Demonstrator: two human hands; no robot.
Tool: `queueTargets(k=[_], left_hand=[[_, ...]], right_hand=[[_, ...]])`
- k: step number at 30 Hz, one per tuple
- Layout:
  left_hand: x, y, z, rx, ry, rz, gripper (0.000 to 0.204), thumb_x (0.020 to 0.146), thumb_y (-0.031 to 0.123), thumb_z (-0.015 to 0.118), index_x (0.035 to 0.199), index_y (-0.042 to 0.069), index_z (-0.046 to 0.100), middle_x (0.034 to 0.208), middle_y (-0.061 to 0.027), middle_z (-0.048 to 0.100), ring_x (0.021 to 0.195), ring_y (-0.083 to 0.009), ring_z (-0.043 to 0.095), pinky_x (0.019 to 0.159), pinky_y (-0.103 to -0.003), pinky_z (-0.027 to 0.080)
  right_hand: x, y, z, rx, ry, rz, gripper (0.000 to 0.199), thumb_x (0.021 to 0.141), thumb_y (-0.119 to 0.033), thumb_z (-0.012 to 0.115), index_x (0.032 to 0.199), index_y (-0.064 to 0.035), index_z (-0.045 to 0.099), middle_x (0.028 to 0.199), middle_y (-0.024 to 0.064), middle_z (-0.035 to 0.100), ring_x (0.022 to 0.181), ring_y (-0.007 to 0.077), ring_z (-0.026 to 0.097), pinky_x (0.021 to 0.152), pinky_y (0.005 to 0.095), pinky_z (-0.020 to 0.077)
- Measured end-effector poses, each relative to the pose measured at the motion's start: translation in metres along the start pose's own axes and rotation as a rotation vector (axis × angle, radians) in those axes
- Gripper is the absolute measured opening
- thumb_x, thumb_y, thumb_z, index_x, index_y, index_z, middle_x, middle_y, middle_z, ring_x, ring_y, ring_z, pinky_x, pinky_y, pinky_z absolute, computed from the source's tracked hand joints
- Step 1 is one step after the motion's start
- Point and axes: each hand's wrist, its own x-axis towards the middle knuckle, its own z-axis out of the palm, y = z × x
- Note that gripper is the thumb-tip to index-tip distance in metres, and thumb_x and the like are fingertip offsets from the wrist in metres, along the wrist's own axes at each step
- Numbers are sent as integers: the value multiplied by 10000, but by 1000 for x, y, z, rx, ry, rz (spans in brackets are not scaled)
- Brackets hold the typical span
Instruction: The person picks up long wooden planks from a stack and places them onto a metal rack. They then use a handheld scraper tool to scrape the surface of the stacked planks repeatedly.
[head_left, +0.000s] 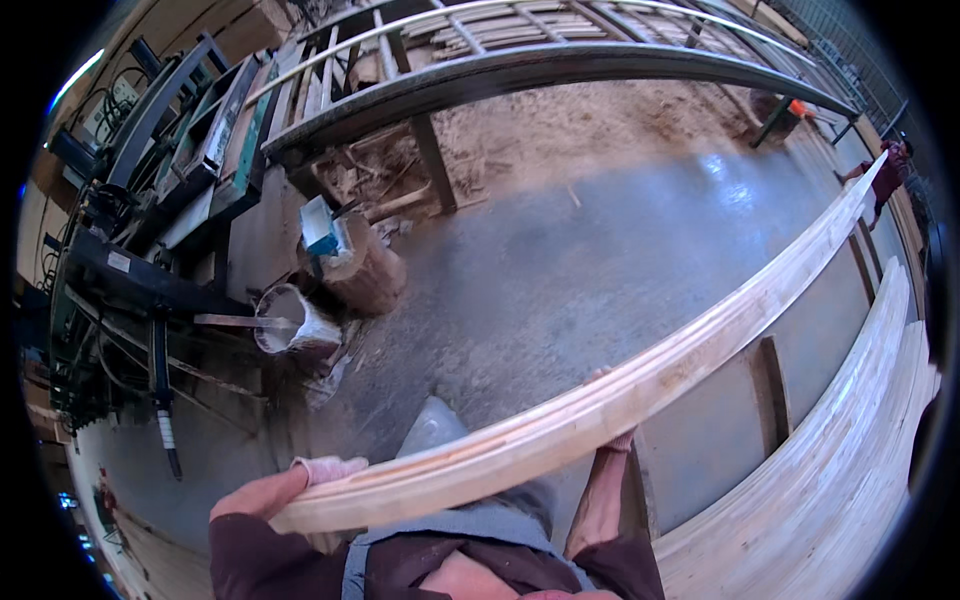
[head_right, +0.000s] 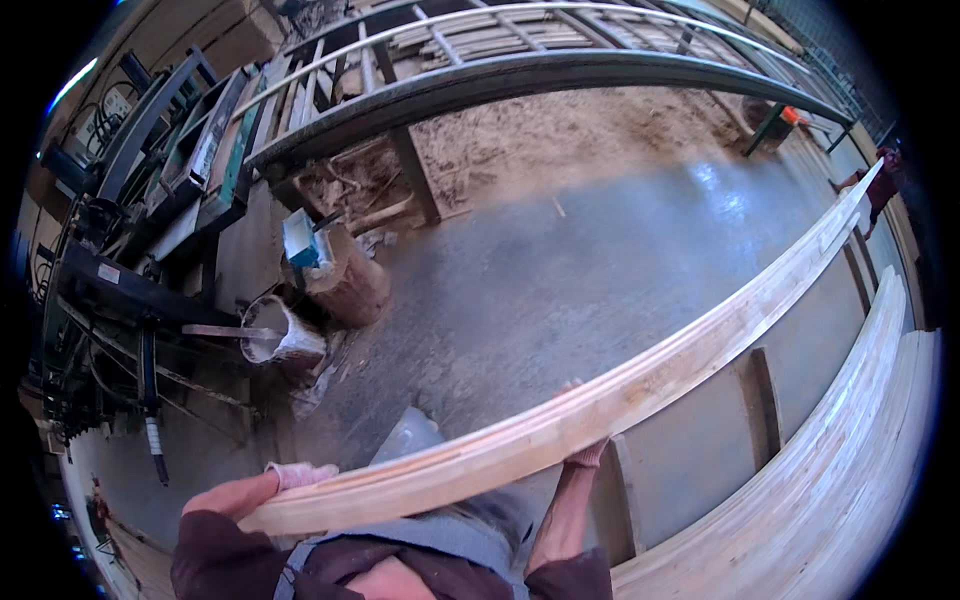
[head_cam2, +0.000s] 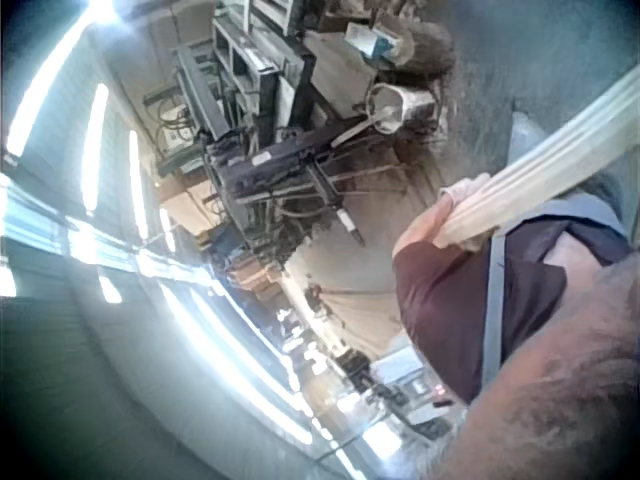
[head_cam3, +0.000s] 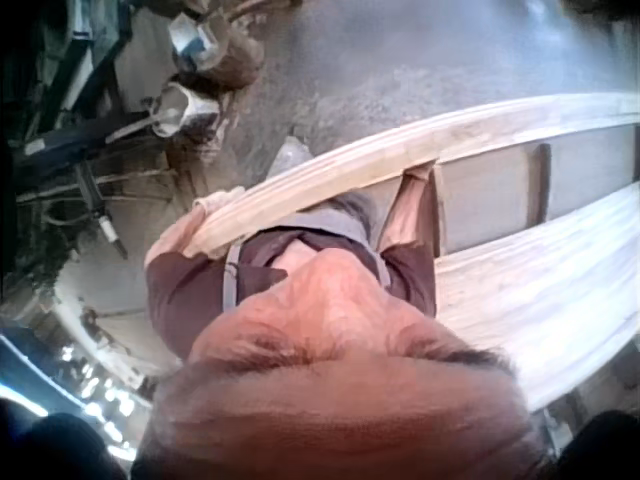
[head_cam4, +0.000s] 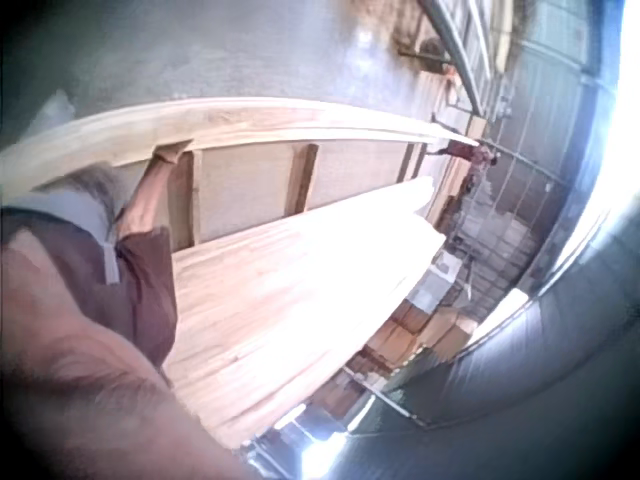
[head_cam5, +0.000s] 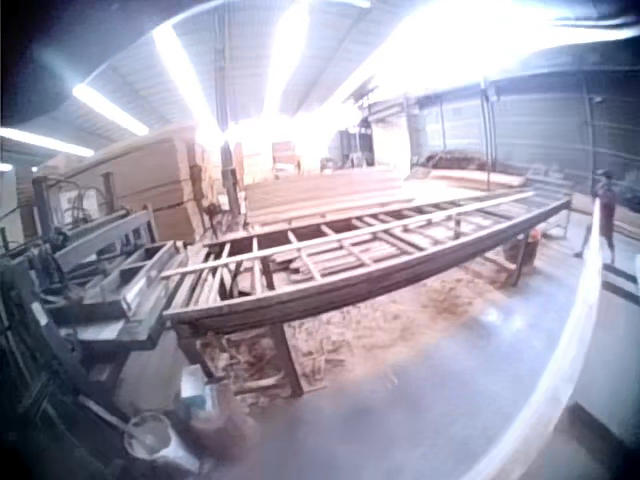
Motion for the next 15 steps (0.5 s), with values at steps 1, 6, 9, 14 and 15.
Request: queueTargets(k=[1,6,9,14,15], left_hand=[[-12,2,-27,-62,-76,-37,819,950,782,418,1205,79,750,1225,-187,731,1197,-308,663,1021,-441,473],[-4,0,-152,288,18,129,530,1040,635,352,1351,283,595,1298,-205,675,1202,-398,640,1013,-506,461],[-29,61,-235,553,-9,208,448,1063,559,355,1328,283,588,1307,-198,671,1203,-395,644,1027,-498,465],[-9,125,-344,557,44,220,404,1075,523,355,1265,280,615,1284,-178,683,1206,-368,652,1039,-475,467],[8,159,-352,546,75,204,467,1052,564,395,1327,255,611,1310,-166,673,1263,-334,619,1067,-473,441]], right_hand=[[19,16,1,23,44,27,756,1007,-616,480,1370,45,528,1270,210,614,1166,367,601,1081,524,474],[123,74,73,144,-159,122,746,999,-591,526,1394,40,550,1335,235,629,1247,384,607,1127,543,457],[191,94,98,145,-65,89,769,1002,-608,503,1362,69,555,1296,240,648,1204,407,628,1087,568,485],[283,129,205,154,-99,39,786,1003,-623,482,1362,73,548,1290,253,648,1198,418,626,1097,568,473],[310,146,194,166,-146,149,755,1008,-609,476,1399,34,539,1326,244,631,1248,419,595,1126,554,444]])
